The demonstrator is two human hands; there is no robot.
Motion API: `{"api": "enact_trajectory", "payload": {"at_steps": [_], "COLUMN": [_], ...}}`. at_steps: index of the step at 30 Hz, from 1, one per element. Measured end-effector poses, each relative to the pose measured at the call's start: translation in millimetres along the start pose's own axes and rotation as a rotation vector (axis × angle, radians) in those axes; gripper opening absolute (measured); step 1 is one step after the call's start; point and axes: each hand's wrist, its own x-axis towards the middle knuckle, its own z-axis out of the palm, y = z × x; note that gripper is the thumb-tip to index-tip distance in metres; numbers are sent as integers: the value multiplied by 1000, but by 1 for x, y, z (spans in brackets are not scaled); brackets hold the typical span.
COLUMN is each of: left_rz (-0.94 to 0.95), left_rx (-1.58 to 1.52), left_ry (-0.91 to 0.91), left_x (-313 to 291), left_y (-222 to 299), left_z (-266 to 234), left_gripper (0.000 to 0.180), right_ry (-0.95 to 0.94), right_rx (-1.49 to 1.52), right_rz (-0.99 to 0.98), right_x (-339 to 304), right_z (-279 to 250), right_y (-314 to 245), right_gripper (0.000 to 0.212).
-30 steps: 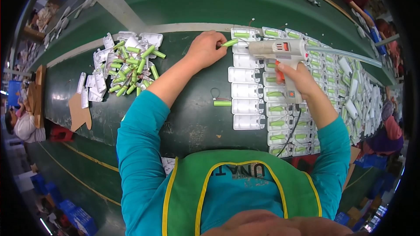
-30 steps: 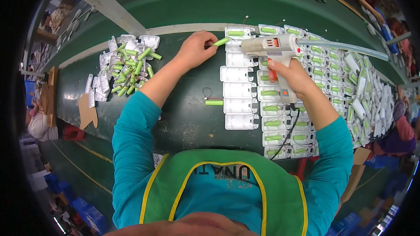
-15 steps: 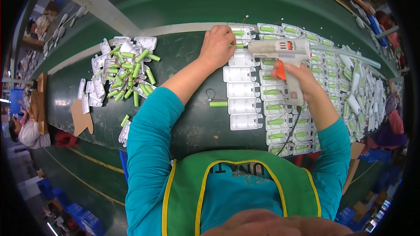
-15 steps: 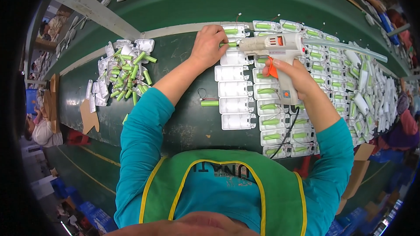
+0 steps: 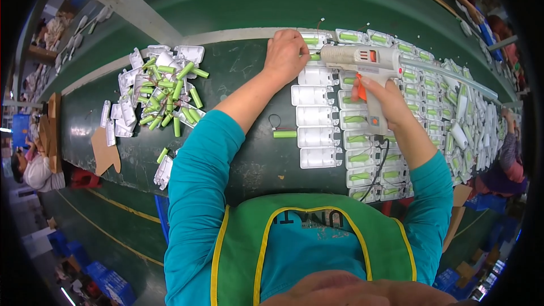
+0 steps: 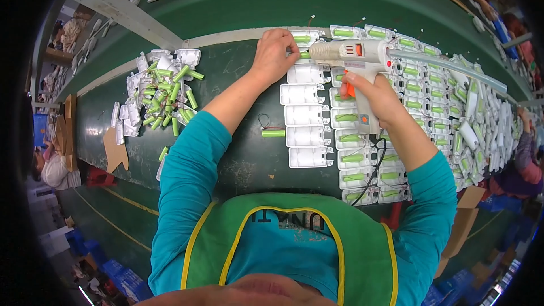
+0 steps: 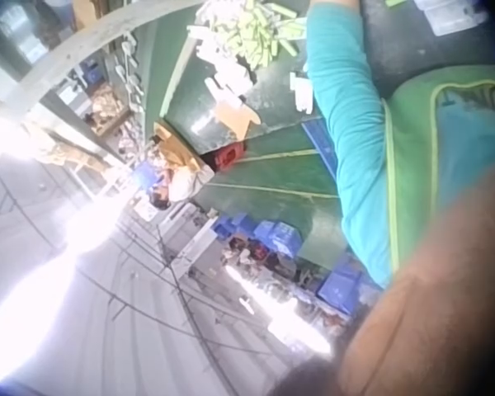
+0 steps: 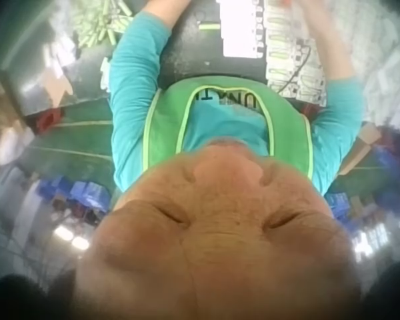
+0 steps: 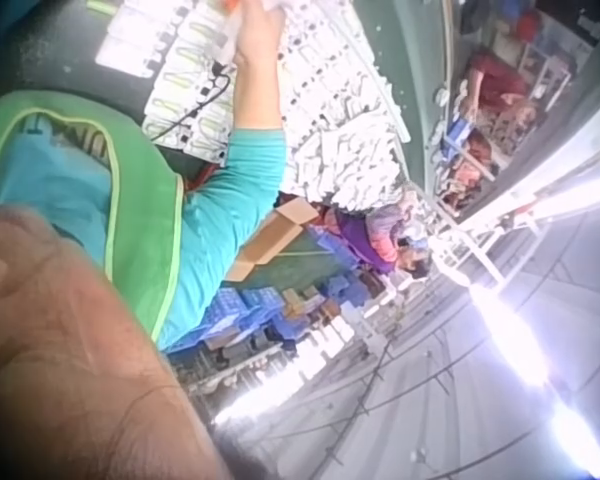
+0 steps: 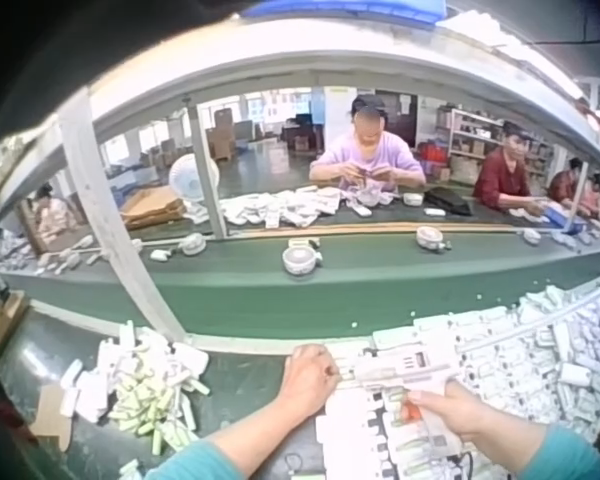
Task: The person assembles electronic components by gluing batteries into plastic housings on a production line. This is done by applying hot glue from a hot glue gun to secure the batteries inside the housings.
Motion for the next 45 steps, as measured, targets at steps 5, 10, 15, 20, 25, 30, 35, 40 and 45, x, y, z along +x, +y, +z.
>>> {"api": "enact_trajectory", "payload": {"at_steps": [5, 10, 15, 20, 25, 30, 35, 40, 45], "left_rz": [-2, 62, 59, 279, 354, 228, -489, -604, -542], "left_rx": [21, 33, 40, 31, 209, 245, -603, -1212, -990], "left_ry": [-55, 27, -313, -695, -554, -351, -257, -184, -130], "left_x": [1, -6, -31, -89, -131, -123, -101, -81, -56], "left_y": [3, 7, 24, 33, 43, 30, 18, 15, 21], "left_z": [-3, -11, -59, -99, -99, -109, -122, -107, -52], "left_gripper": [10, 10, 9, 23, 23, 19, 15, 25, 17], "right_ry": [23, -3, -26, -91, -134, -122, -89, -68, -64], "right_rx": [-22, -37, 14, 44, -1, -20, -25, -123, -147], "right_rz": [-4, 36, 33, -3, 38, 81, 69, 79, 83], "right_x": [-6, -14, -20, -29, -37, -30, -29, -36, -40], "right_z": [-1, 1, -6, -10, 5, 12, 10, 0, -3], "right_y": [2, 0, -5, -8, 0, 8, 11, 4, 2], "right_gripper": [29, 29, 33, 35, 38, 35, 33, 34, 36]}}
